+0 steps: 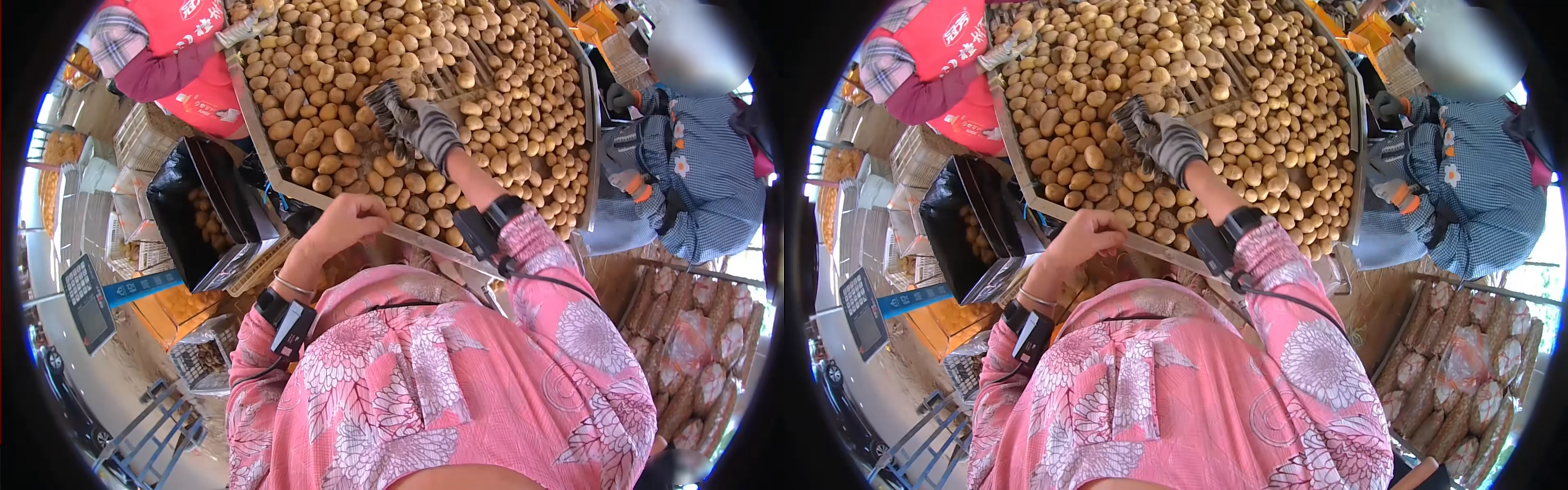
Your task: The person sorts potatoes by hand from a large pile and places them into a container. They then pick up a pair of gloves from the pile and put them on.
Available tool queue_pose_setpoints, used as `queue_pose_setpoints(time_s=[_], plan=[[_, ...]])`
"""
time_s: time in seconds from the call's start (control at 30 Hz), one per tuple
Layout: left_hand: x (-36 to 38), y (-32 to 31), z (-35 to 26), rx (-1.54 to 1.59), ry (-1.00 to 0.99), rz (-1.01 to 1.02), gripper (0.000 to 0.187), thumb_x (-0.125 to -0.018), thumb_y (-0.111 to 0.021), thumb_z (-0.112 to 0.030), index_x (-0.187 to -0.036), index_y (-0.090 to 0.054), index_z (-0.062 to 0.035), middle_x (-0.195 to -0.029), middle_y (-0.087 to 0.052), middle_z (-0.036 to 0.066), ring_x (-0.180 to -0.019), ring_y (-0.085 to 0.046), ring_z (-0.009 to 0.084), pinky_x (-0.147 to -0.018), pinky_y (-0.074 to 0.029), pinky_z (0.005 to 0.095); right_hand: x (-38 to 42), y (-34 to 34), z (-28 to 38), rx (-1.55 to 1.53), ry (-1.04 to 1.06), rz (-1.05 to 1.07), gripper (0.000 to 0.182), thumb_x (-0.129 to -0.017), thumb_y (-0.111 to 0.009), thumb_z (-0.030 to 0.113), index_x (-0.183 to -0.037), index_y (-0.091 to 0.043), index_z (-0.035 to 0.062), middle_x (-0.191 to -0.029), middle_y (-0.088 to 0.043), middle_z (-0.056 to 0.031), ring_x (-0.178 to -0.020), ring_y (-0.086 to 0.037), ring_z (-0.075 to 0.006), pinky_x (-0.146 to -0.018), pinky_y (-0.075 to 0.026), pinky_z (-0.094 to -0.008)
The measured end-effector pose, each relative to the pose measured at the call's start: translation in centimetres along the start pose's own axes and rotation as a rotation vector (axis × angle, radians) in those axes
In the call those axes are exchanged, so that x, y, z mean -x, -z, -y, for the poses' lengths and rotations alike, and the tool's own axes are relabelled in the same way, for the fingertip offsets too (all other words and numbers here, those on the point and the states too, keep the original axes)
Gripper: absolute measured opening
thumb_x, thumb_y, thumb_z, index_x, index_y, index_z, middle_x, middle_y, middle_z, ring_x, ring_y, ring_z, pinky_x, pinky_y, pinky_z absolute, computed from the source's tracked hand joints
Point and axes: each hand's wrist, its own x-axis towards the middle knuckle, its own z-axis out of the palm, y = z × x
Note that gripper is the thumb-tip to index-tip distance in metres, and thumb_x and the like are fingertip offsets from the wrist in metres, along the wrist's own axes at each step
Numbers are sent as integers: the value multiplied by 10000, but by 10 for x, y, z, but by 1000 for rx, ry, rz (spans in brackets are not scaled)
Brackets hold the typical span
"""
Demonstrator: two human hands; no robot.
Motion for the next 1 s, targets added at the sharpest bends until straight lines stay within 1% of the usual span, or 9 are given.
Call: queue_pose_setpoints(time_s=[0.1, 0.23, 0.33, 0.37, 0.47, 0.67, 0.73, 0.87, 1.0], plan=[[-8, 15, 4, 67, -44, -181, 125, -753, -591, -42, -859, -598, 22, -692, -553, 4, -594, -512, 71, -535, -420, 196, -1, 6, 10, -687, -195, 594, 227, -788, -552, 115, -1001, -595, 52, -878, -632, -121, -827, -602, -235, -774, -461, -318], [-30, 35, 11, 75, -342, -661, 320, -729, -635, -57, -1031, -550, 6, -919, -562, 35, -781, -522, 93, -631, -445, 233, 14, 41, 38, -560, 155, 780, 248, -782, -529, 40, -1023, -587, 45, -857, -630, -85, -797, -584, -151, -753, -458, -275], [-31, 41, 1, 80, -303, -519, 398, -777, -620, -103, -1135, -480, 2, -834, -561, 20, -734, -539, 92, -639, -431, 207, 21, 55, 40, -646, 201, 789, 261, -784, -542, 32, -1041, -582, 37, -882, -631, -57, -812, -569, -122, -755, -458, -264], [-23, 42, -9, 63, -85, -427, 323, -785, -628, -128, -1062, -525, 2, -821, -563, 1, -718, -538, 78, -620, -432, 205, 21, 58, 38, -718, 227, 784, 264, -792, -548, 36, -1054, -579, 28, -914, -633, -48, -834, -571, -125, -760, -459, -270], [-24, 43, 7, 209, 53, -248, 215, -797, -617, -126, -965, -569, -1, -783, -558, -26, -673, -525, 61, -571, -414, 195, 22, 68, 31, -799, 164, 733, 254, -799, -547, 37, -1051, -584, 28, -922, -632, -46, -837, -570, -124, -763, -459, -266], [-20, 57, 3, 12, -125, -566, 111, -755, -635, -89, -780, -639, 19, -703, -569, -17, -548, -476, 47, -509, -396, 202, 26, 77, 14, -682, 59, 760, 184, -813, -571, 89, -980, -604, 19, -797, -632, -24, -712, -575, -107, -653, -464, -239], [-23, 62, 10, -472, -482, -823, 97, -728, -647, -55, -774, -632, 29, -655, -561, -25, -555, -482, 47, -520, -395, 202, 27, 82, 16, -633, -9, 818, 178, -820, -570, 102, -976, -606, 24, -765, -624, -19, -681, -565, -92, -618, -458, -222], [-13, 45, -14, -59, -264, -559, 72, -732, -643, -28, -789, -620, 10, -605, -545, -18, -535, -521, 67, -506, -390, 182, 24, 72, 8, -520, 17, 787, 169, -797, -600, 132, -945, -629, 55, -777, -634, -26, -668, -562, -96, -627, -460, -246], [-13, 42, -19, 59, -188, -369, 61, -786, -594, -69, -802, -575, -13, -597, -527, -25, -467, -484, 56, -428, -339, 177, 28, 78, 1, -723, -254, 773, 160, -794, -612, 148, -920, -634, 53, -741, -618, -27, -625, -559, -95, -528, -478, -235]])
